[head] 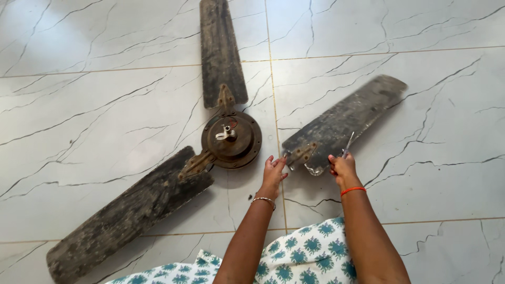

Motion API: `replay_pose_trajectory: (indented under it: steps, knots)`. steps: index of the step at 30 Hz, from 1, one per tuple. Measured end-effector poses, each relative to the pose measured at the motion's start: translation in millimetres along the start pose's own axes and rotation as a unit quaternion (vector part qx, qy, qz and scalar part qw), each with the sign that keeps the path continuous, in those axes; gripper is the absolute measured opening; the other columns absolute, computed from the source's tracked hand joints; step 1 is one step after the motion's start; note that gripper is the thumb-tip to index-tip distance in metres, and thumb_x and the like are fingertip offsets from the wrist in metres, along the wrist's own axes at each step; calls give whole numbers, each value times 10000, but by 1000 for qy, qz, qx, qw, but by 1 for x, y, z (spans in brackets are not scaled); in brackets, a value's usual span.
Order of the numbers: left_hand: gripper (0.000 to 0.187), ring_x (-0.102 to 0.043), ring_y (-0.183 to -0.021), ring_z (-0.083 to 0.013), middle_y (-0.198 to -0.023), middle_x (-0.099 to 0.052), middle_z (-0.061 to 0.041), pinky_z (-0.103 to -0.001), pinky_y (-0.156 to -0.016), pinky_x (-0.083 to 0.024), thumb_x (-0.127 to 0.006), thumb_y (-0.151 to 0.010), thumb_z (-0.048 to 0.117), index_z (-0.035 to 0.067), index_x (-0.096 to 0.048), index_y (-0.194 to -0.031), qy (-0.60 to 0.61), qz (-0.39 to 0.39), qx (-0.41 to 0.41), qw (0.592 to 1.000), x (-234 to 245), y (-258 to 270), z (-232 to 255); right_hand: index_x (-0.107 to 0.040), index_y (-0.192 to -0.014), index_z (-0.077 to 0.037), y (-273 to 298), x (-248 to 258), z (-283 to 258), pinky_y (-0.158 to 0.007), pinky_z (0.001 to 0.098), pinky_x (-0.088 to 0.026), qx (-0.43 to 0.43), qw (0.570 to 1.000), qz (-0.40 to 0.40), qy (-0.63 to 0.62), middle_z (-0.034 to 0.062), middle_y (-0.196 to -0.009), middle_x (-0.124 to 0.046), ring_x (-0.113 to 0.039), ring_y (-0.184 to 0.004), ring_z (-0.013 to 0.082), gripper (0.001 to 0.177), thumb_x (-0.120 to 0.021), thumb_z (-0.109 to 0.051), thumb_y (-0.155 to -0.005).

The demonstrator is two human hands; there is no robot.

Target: The person uses a screwdriver to loosen and remove the screws holding the blades to the ceiling fan motor. They detach one blade and set it aside, then continue to loosen the screws on the remaining blades.

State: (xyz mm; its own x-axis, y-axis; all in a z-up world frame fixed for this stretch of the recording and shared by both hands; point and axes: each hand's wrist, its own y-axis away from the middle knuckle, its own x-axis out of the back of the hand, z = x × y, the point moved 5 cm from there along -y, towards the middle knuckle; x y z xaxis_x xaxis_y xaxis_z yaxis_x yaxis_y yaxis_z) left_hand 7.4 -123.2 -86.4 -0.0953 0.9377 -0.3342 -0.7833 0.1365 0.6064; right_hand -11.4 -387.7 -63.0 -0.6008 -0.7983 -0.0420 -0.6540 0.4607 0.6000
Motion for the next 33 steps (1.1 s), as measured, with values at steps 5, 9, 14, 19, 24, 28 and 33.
replay_pose_trajectory:
  steps: [5, 9, 14, 19, 24, 28, 33]
  knots:
    - [923, -477, -1402, -171, -1543, -489, -66, -386, -1001, -486, -676, -921, 459, 104, -191, -1621, -35, -47, 24, 998, -16, -11, -16, -467, -1511, -116, -16, 21, -7, -452, 303, -362, 29, 995, 70, 58, 9, -730, -554, -436, -511, 97, 614, -685, -32, -943]
    - [870, -429, -1447, -176, -1606, -446, -73, -387, -1047, -463, -647, -952, 497, 70, -271, -1610, -55, -99, 29, 993, -39, -14, -32, -615, -1403, -93, -36, 41, -4, -469, 296, -407, 58, 988, 125, 77, -27, -789, -616, -494, -538, 83, 465, -680, -61, -943]
    - [876, -395, -1472, -205, -1634, -387, -56, -421, -1075, -437, -611, -942, 518, 111, -226, -1615, -98, -117, 66, 986, -68, -8, -60, -654, -1337, -93, -46, 53, 11, -523, 332, -445, 68, 983, 164, 52, -61, -871, -643, -551, -650, 109, 404, -691, -70, -936]
    - [867, -287, -1527, -255, -1676, -293, -65, -458, -1123, -390, -496, -956, 630, 161, -211, -1627, -70, -147, 108, 981, -83, 5, -73, -749, -1080, -63, -15, 35, -14, -820, 332, -538, 243, 927, 135, 253, 29, -1008, -738, -687, -897, 150, 198, -778, -126, -895]
    - [907, -144, -1591, -245, -1721, -132, -73, -470, -1197, -288, -346, -933, 748, 289, -40, -1653, -68, -202, 143, 967, -98, 27, -70, -676, -1007, -38, 13, -13, -1, -812, 407, -558, 105, 859, -7, 501, 127, -1021, -759, -717, -906, 287, 364, -826, -328, -847]
    - [875, -268, -1528, -248, -1665, -283, -73, -451, -1119, -372, -366, -910, 769, 228, -261, -1591, -154, -170, 106, 968, -82, 33, -49, -648, -1104, -114, 13, -16, 9, -830, 441, -550, 106, 793, -8, 600, 105, -1106, -722, -686, -1007, 314, 413, -833, -295, -782]
    - [727, -469, -1292, -216, -1351, -517, -78, -415, -1030, -469, -457, -925, 765, 154, -561, -1306, -167, -70, 80, 980, -39, 33, -22, -667, -1064, -118, 8, -4, 13, -776, 472, -557, 143, 760, 60, 632, 114, -1085, -728, -695, -998, 337, 185, -698, -164, -887]
